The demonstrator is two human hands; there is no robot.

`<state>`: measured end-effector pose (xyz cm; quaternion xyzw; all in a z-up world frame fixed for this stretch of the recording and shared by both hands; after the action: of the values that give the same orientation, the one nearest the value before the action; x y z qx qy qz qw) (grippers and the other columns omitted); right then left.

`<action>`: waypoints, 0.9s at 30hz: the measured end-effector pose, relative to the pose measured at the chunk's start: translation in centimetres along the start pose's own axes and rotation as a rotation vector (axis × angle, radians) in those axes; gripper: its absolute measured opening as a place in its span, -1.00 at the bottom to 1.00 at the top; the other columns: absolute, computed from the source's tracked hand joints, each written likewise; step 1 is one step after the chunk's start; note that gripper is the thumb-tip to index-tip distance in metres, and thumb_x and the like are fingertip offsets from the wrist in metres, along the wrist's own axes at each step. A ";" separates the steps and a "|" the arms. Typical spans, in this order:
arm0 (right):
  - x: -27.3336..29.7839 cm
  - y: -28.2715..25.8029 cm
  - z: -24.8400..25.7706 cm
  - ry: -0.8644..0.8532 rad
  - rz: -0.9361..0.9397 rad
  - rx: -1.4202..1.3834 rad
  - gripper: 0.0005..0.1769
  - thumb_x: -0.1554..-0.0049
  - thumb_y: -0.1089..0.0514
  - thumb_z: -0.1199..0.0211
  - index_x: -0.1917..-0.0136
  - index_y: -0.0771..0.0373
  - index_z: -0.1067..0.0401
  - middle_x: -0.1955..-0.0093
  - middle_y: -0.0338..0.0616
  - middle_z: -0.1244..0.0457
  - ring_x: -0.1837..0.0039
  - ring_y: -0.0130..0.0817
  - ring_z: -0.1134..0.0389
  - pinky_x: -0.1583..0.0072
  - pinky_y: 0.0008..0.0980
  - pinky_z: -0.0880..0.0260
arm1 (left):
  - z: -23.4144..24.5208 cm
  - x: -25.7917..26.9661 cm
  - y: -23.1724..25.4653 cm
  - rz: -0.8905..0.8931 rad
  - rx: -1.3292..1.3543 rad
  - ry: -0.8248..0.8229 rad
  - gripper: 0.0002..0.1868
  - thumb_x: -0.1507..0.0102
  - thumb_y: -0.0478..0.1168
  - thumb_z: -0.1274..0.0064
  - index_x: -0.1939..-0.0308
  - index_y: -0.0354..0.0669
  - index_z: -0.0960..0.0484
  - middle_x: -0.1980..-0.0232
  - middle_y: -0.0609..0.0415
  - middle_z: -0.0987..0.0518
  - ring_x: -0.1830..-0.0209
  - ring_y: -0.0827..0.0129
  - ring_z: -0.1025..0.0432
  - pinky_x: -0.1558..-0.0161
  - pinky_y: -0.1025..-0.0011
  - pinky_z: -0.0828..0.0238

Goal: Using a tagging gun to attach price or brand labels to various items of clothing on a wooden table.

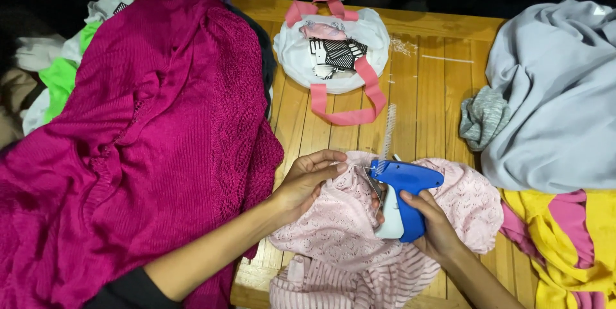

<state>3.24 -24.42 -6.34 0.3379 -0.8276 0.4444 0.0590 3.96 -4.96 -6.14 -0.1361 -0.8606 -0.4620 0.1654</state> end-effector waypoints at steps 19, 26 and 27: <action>0.3 1.3 3.3 0.239 -0.072 0.035 -0.50 -0.11 0.20 -0.20 -0.29 0.41 -0.29 0.06 0.43 -0.35 0.16 0.22 -0.41 0.12 0.08 -0.48 | -3.7 2.8 4.3 -0.395 -0.356 -0.158 -0.83 -0.25 -0.33 -0.27 0.13 -0.08 -0.62 0.48 0.36 -0.28 0.48 0.66 -0.08 0.38 0.68 0.00; 0.6 1.1 2.5 0.265 -0.100 0.044 -0.47 -0.10 0.22 -0.18 -0.32 0.44 -0.32 0.00 0.43 -0.36 0.14 0.20 -0.41 0.06 0.10 -0.47 | -5.0 4.6 7.3 -0.621 -0.579 -0.138 -0.93 -0.28 -0.33 -0.19 0.16 -0.17 -0.65 0.07 0.04 -0.56 0.08 0.42 -0.49 0.10 0.57 -0.48; 0.8 1.0 2.3 0.284 -0.102 0.026 -0.45 -0.11 0.26 -0.14 -0.36 0.46 -0.29 -0.05 0.50 -0.34 0.10 0.24 -0.39 0.04 0.13 -0.46 | -5.2 5.0 7.8 -0.678 -0.632 -0.123 -0.94 -0.29 -0.35 -0.18 0.17 -0.16 -0.66 0.05 0.03 -0.54 0.04 0.41 -0.48 0.08 0.58 -0.48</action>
<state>2.51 -26.21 -8.12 0.3140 -0.7869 0.4946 0.1936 3.31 -4.76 4.48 0.0819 -0.6818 -0.7206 -0.0956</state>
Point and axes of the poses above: each hand's wrist, its own x-axis away from the middle knuckle, its own z-axis out of the back of the hand, y = z × x, the point moved 10 cm from there along -x, towards the middle knuckle
